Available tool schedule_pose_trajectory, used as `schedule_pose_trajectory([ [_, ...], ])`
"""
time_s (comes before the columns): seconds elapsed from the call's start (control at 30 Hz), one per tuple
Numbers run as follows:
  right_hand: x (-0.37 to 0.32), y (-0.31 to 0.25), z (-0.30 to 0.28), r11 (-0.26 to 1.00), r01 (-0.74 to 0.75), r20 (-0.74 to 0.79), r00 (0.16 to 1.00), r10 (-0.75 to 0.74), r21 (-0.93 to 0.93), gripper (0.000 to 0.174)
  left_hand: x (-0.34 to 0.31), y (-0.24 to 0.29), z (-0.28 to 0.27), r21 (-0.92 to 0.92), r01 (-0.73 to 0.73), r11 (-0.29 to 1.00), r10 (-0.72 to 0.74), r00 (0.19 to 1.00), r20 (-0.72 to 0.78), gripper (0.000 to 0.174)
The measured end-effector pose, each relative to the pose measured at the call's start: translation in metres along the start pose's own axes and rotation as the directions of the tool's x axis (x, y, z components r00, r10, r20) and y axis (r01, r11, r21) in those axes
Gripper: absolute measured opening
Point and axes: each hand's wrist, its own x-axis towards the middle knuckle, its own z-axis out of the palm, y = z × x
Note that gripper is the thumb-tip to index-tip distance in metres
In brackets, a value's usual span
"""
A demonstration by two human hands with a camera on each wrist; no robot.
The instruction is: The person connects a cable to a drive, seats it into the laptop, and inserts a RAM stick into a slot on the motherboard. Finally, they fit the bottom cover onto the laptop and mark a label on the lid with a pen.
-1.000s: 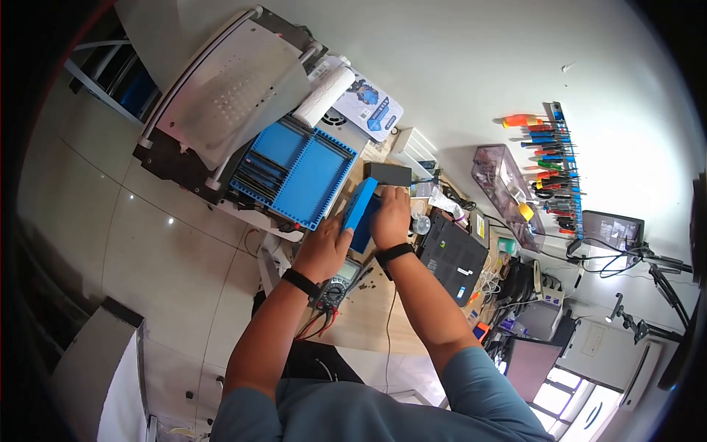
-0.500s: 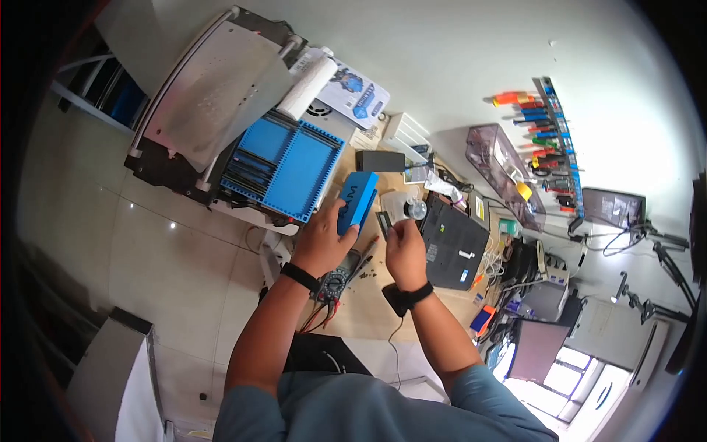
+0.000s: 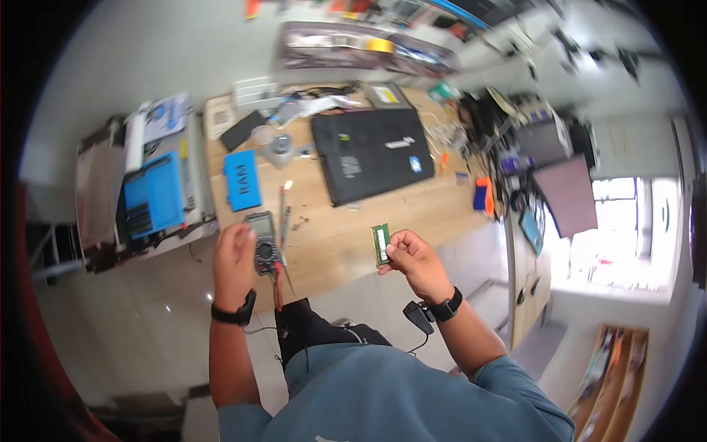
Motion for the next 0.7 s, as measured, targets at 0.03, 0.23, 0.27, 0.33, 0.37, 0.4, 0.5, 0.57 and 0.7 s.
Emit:
schedule_pose_trajectory([
  [0.03, -0.020, 0.005, -0.016, 0.999, -0.011, -0.019, 1.000, 0.012, 0.046, 0.008, -0.016, 0.008, 0.002, -0.069, 0.023, 0.997, -0.019, 0.999, 0.048, 0.022],
  [0.23, -0.177, 0.056, -0.131, 0.910, 0.066, -0.100, 0.995, -0.028, 0.409, 0.008, -0.115, 0.093, 0.073, -0.075, 0.179, 0.981, -0.137, 0.913, 0.385, 0.017],
  [0.27, -0.207, 0.069, -0.150, 0.883, 0.114, -0.106, 0.992, -0.073, 0.455, 0.008, -0.132, 0.096, 0.095, -0.082, 0.100, 0.992, -0.056, 0.904, 0.424, 0.017],
  [0.33, -0.273, 0.099, -0.187, 0.825, 0.222, -0.153, 0.974, -0.166, 0.519, 0.007, -0.174, 0.122, 0.144, -0.085, 0.047, 0.995, 0.006, 0.843, 0.537, 0.018],
  [0.37, -0.307, 0.119, -0.203, 0.792, 0.288, -0.222, 0.955, -0.196, 0.538, 0.007, -0.191, 0.131, 0.170, -0.112, 0.010, 0.994, 0.059, 0.802, 0.595, 0.019],
  [0.4, -0.343, 0.135, -0.220, 0.777, 0.332, -0.261, 0.939, -0.222, 0.534, 0.008, -0.212, 0.135, 0.196, -0.129, 0.034, 0.991, 0.063, 0.734, 0.676, 0.020],
  [0.5, -0.452, 0.182, -0.262, 0.709, 0.510, -0.461, 0.840, -0.287, 0.488, 0.012, -0.280, 0.141, 0.287, -0.075, -0.068, 0.995, 0.099, 0.492, 0.865, 0.019],
  [0.57, -0.516, 0.213, -0.278, 0.650, 0.628, -0.614, 0.730, -0.302, 0.428, 0.018, -0.341, 0.171, 0.340, -0.040, -0.116, 0.992, 0.075, 0.318, 0.945, 0.019],
  [0.7, -0.607, 0.289, -0.298, 0.589, 0.768, -0.856, 0.460, -0.235, 0.251, 0.037, -0.411, 0.191, 0.426, -0.039, -0.332, 0.942, 0.036, -0.014, 0.999, 0.021],
])
